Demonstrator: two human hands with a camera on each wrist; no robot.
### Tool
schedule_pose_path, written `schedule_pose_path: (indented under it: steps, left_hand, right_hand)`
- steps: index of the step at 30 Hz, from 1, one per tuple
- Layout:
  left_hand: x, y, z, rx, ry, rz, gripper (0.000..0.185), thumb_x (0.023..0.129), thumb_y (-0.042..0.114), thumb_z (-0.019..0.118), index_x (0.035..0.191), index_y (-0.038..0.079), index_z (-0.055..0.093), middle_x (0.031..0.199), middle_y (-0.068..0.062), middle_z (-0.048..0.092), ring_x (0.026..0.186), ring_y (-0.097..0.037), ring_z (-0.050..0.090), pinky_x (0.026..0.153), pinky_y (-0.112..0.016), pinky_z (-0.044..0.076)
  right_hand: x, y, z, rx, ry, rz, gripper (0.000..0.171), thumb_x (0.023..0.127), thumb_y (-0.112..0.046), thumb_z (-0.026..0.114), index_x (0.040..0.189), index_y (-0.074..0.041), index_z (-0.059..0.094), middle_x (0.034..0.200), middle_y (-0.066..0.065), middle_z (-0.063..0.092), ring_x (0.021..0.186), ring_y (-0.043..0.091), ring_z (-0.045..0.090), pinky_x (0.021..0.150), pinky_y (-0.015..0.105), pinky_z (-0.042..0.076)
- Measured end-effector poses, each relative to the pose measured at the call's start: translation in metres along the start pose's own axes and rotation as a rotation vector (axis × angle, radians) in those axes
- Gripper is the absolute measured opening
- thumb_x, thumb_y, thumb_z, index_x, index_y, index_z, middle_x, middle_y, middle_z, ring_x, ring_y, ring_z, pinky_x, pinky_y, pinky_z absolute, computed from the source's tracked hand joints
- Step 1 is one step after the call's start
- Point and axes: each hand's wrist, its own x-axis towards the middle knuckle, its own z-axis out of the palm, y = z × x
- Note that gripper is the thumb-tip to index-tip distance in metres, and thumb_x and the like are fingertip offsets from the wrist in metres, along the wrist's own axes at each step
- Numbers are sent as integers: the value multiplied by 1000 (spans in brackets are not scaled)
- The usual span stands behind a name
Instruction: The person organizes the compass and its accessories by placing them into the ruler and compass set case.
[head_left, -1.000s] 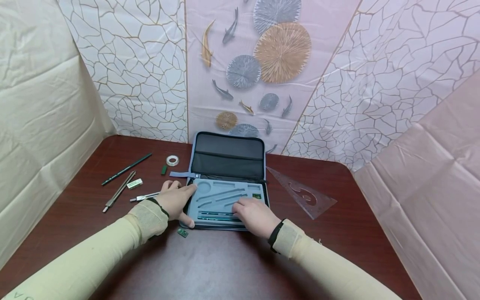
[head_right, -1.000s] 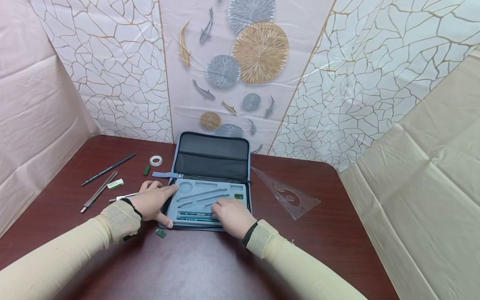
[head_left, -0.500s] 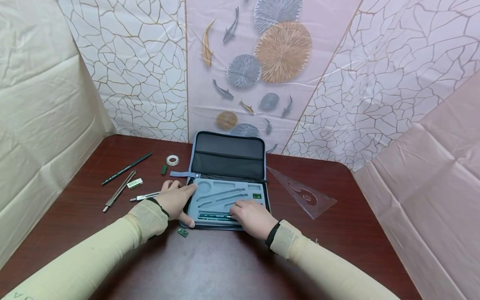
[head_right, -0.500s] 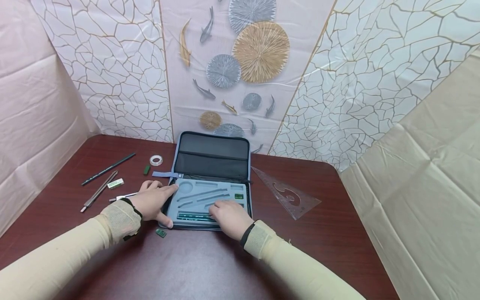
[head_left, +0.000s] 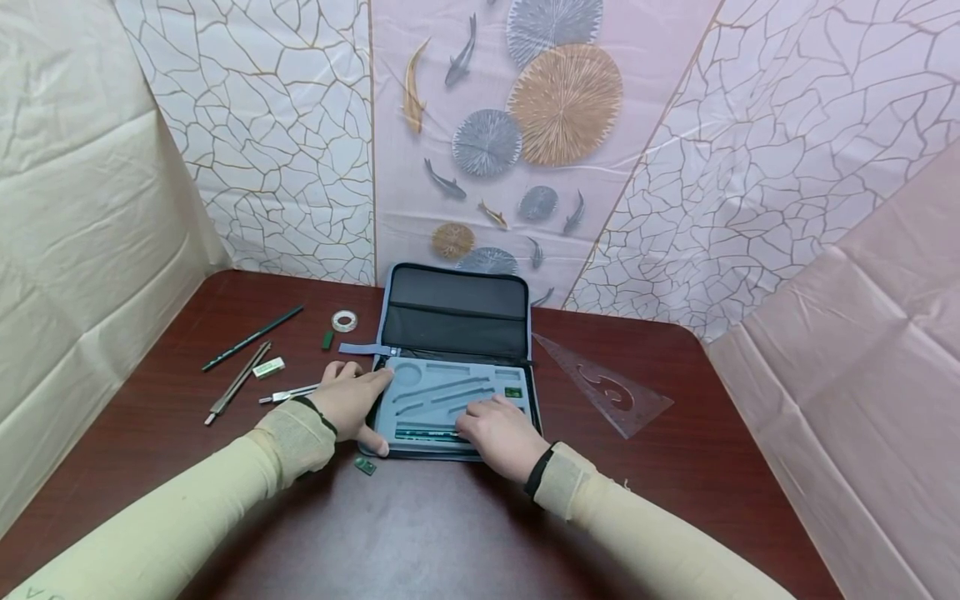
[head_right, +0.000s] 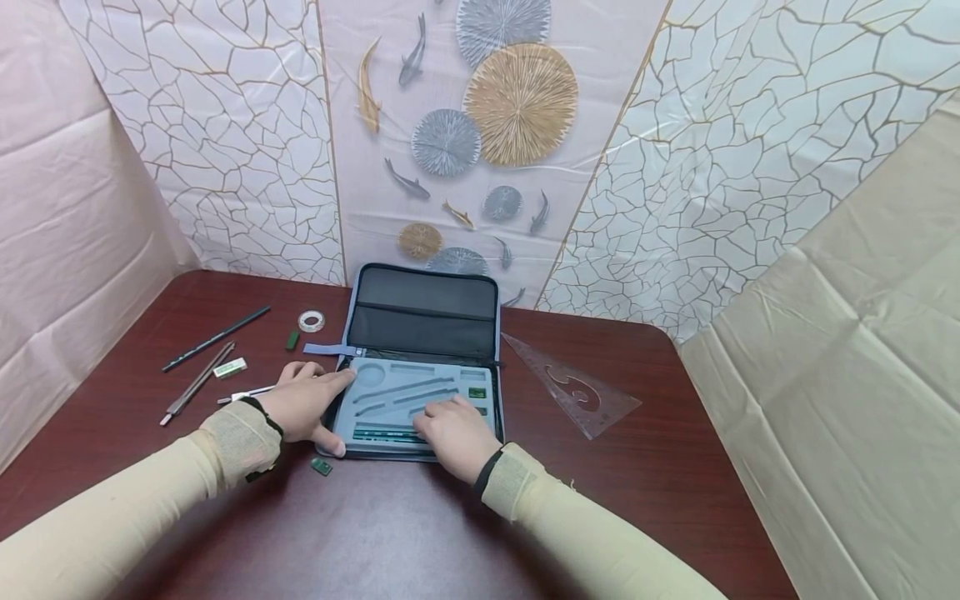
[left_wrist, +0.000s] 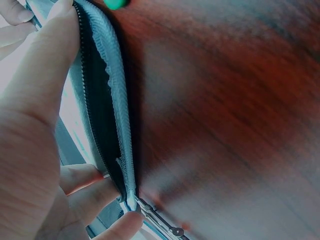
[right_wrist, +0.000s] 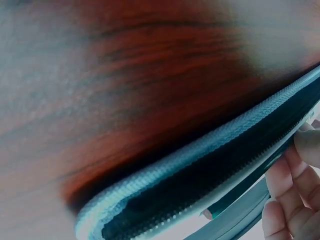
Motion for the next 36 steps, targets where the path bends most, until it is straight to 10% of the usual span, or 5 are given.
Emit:
schedule_pose_path:
  steps: [36]
  left_hand:
    - [-2, 2, -3, -8, -14, 1, 119, 63, 68, 77, 152, 6, 29, 151, -11, 37, 122, -37, 36, 102, -56, 18]
  right_hand:
    - [-14, 10, -1, 125, 57, 7, 18, 89, -11, 63, 107, -14, 69, 95, -3, 63, 88, 12, 60, 76, 32, 50]
